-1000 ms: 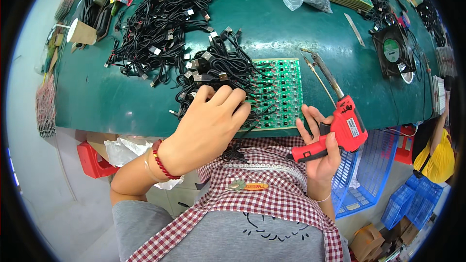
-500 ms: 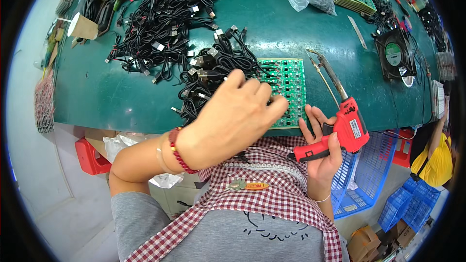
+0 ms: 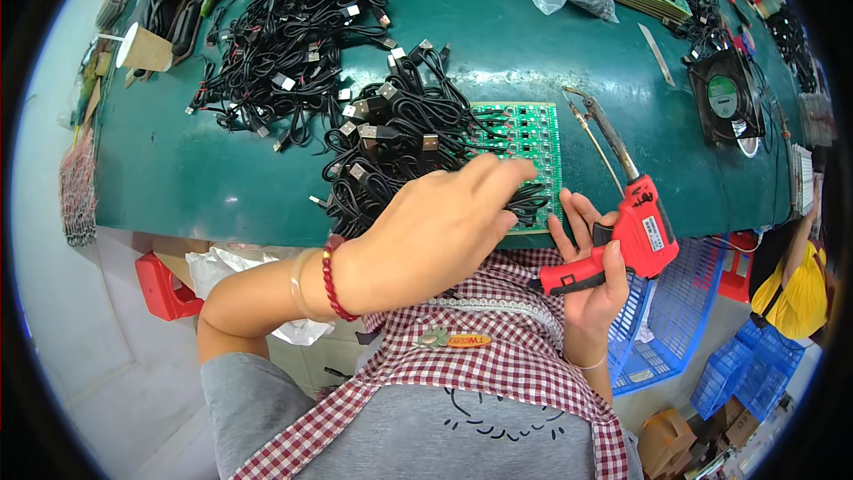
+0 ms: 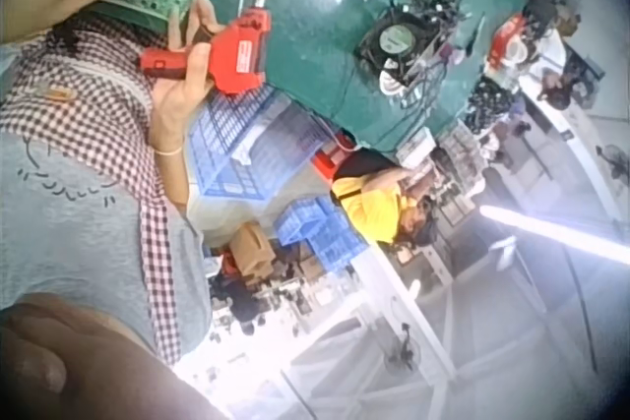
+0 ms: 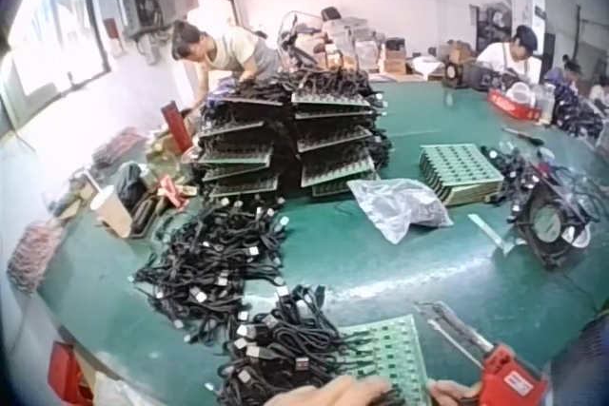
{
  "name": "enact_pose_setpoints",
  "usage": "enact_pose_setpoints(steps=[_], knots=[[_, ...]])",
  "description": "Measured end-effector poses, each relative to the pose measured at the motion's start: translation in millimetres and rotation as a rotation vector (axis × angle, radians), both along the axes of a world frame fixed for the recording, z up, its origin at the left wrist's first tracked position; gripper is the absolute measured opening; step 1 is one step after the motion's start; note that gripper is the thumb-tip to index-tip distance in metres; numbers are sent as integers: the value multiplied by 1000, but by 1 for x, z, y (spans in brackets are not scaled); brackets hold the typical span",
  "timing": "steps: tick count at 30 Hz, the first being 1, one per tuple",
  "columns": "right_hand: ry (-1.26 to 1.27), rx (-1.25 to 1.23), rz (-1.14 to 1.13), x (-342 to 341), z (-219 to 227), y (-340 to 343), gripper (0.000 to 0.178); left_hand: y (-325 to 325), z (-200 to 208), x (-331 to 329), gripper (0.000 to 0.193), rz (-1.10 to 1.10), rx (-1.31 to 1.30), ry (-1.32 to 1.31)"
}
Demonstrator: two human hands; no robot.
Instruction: The person solders USB cables onto a circuit board using a soldering iron, attaching the wires one by one.
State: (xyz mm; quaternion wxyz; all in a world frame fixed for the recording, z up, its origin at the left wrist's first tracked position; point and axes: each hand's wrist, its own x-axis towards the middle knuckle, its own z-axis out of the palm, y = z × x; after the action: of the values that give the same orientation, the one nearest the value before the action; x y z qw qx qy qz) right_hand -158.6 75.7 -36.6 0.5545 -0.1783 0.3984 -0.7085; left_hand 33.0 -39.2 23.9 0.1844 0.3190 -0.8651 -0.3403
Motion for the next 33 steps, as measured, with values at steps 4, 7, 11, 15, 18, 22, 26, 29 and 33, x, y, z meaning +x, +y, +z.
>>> enact_pose_setpoints(steps=[4, 7, 11, 15, 18, 22, 26, 29, 33], knots=[[34, -22, 28, -1, -3, 2, 29, -26, 15, 3, 35, 82, 866, 95], [36, -24, 20, -3, -4, 2, 29, -32, 10, 12, 28, 62, 941, 76], [-9, 1, -17, -1, -2, 2, 28, -25, -1, 24, 23, -30, 358, 83], [9, -6, 6, -3, -4, 3, 29, -20, 16, 35, 32, -263, -503, -328], [26, -18, 27, -2, -6, 2, 29, -33, -4, 58, 37, -348, -539, -430], [23, -29, 9, -2, -3, 2, 29, -25, -10, 67, 40, -325, -531, -456], [22, -28, 10, -3, -4, 1, 29, -27, 7, 59, 36, -262, -501, -339], [23, -26, 14, -3, -4, 1, 29, -21, 3, 56, 29, -160, -602, -139], [-26, -13, -18, 0, -3, 1, 28, -6, -1, 49, 17, -223, -686, -44]])
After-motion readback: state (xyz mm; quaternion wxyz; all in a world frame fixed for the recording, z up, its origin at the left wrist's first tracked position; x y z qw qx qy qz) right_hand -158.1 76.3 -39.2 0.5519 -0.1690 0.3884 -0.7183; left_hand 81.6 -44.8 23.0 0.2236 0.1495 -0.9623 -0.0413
